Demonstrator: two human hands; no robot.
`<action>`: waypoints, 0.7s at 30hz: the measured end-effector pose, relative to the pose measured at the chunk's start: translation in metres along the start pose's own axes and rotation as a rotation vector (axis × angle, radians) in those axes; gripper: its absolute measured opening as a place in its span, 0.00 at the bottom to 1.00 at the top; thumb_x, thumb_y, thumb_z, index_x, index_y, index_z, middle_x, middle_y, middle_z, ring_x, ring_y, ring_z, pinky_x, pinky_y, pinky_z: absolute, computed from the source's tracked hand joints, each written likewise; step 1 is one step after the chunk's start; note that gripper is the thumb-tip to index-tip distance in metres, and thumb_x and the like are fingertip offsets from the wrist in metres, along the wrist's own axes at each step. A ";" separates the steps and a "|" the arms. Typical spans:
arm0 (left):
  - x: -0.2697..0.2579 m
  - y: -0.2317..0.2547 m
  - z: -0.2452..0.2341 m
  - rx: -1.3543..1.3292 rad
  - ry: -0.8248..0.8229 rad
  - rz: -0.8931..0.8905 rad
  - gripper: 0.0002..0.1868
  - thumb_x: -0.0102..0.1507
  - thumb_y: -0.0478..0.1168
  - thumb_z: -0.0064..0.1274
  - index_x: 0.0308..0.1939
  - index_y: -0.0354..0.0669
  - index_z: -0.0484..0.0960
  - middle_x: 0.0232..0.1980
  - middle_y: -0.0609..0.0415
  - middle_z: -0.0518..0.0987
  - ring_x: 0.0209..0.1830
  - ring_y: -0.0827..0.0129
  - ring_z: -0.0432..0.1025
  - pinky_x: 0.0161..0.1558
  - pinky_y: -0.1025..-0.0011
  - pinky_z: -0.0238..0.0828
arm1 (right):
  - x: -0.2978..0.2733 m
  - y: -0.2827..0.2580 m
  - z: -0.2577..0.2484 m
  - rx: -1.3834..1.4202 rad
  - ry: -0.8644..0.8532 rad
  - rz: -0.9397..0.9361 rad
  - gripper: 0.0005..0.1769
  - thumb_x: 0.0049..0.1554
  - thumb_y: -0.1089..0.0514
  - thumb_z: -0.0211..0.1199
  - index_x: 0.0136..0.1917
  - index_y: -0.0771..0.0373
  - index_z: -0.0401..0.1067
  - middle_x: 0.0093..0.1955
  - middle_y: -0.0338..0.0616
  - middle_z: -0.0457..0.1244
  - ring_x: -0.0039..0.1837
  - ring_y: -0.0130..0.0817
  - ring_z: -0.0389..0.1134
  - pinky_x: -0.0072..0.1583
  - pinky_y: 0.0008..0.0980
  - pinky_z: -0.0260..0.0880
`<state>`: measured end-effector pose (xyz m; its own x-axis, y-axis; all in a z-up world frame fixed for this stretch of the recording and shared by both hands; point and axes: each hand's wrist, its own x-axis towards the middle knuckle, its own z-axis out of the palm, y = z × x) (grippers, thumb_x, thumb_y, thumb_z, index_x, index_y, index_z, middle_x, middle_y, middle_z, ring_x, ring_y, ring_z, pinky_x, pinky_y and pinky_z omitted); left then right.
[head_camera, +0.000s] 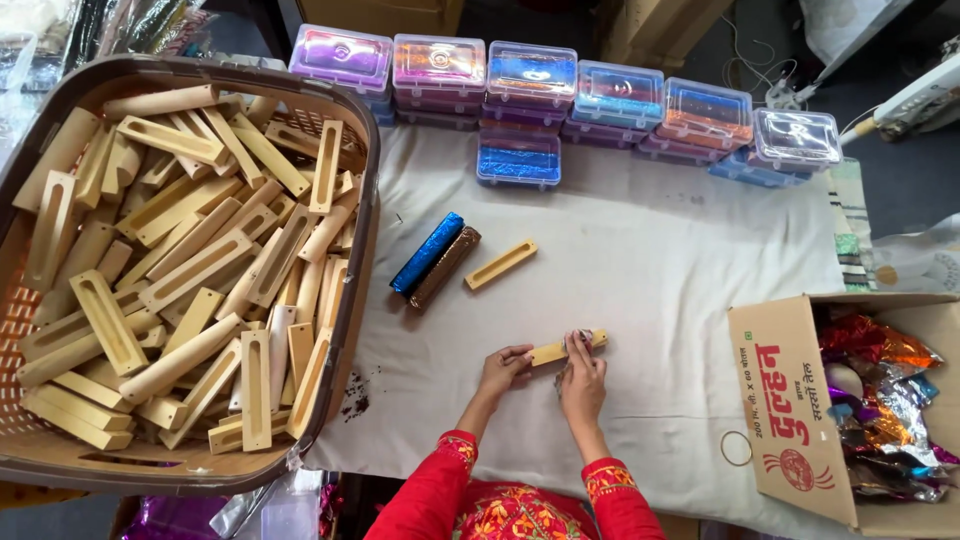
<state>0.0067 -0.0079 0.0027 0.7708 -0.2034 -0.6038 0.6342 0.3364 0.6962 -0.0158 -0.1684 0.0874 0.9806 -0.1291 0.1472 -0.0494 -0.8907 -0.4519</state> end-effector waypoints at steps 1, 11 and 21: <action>-0.003 0.002 0.001 0.001 0.000 -0.002 0.18 0.66 0.40 0.57 0.59 0.42 0.83 0.49 0.56 0.85 0.47 0.77 0.78 0.45 0.77 0.80 | -0.001 -0.001 0.000 0.000 -0.001 0.002 0.34 0.55 0.69 0.58 0.73 0.48 0.68 0.75 0.27 0.60 0.57 0.45 0.63 0.61 0.37 0.69; -0.004 0.010 -0.004 0.037 -0.050 0.020 0.17 0.65 0.42 0.59 0.57 0.42 0.83 0.48 0.55 0.85 0.44 0.76 0.78 0.44 0.75 0.79 | -0.021 -0.025 0.000 0.039 -0.087 -0.128 0.38 0.52 0.71 0.57 0.74 0.49 0.67 0.77 0.26 0.58 0.57 0.44 0.63 0.60 0.37 0.70; -0.044 0.079 0.029 0.677 0.131 0.394 0.18 0.57 0.35 0.64 0.51 0.45 0.82 0.45 0.56 0.86 0.46 0.69 0.81 0.45 0.72 0.79 | 0.035 0.053 -0.024 0.016 0.060 -0.003 0.31 0.58 0.69 0.57 0.73 0.49 0.70 0.76 0.28 0.60 0.59 0.44 0.64 0.61 0.38 0.70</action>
<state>0.0242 0.0005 0.0956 0.9595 -0.0618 -0.2750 0.2479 -0.2796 0.9276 0.0117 -0.2301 0.0898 0.9676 -0.1529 0.2008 -0.0431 -0.8841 -0.4652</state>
